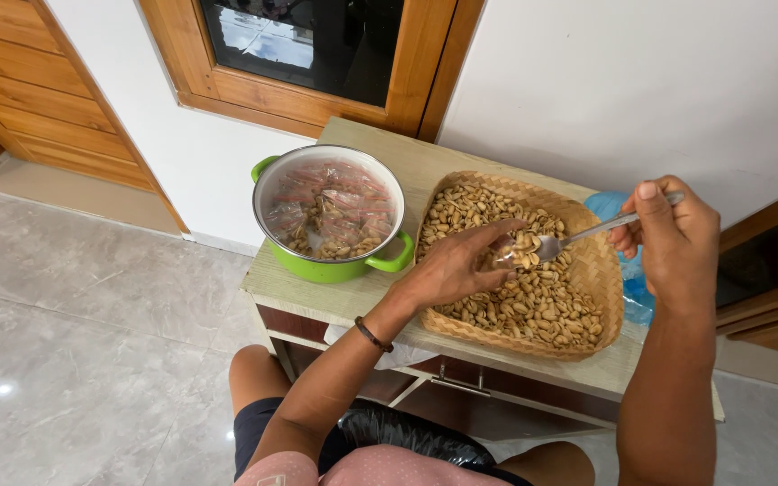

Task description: Packaging peanuts from a woven basket into small plastic bags using a metal spoon.

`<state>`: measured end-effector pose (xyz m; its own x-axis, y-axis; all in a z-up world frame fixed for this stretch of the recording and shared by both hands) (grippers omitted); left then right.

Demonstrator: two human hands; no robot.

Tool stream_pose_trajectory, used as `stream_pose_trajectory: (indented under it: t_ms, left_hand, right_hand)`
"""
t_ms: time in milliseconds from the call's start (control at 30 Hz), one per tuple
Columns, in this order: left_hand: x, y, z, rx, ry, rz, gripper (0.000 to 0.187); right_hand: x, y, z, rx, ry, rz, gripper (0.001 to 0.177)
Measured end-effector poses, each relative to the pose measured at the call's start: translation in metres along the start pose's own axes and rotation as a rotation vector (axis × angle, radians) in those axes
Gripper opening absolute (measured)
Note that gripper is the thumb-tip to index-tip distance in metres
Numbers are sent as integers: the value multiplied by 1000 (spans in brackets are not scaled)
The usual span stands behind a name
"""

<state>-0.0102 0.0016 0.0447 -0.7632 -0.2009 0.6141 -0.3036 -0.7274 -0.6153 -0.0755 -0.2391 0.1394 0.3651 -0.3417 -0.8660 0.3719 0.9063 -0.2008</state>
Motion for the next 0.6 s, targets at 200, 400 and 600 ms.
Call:
stream_pose_trajectory:
  t_ms: [200, 400, 600]
  left_hand:
    - [-4, 0, 1, 4, -23, -43, 71]
    - [-7, 0, -1, 38, 0, -73, 70]
    - [-1, -6, -1, 33, -1, -122, 69]
  right_hand:
    - [-26, 6, -10, 39, -53, -126, 35]
    - [-27, 7, -26, 121, -121, -100, 40]
    - [7, -8, -41, 227, -191, -20, 36]
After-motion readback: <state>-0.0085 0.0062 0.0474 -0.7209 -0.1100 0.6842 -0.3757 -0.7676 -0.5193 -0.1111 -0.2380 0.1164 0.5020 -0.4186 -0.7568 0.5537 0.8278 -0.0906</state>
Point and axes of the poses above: each hand's wrist, its own z-axis towards the middle knuckle, its own y-axis out of the palm, x = y × z, the point moved 3 cm from there along z, towards the middle knuckle, and after that the axes turned 8 degrees about z, right-handed, at the moved point
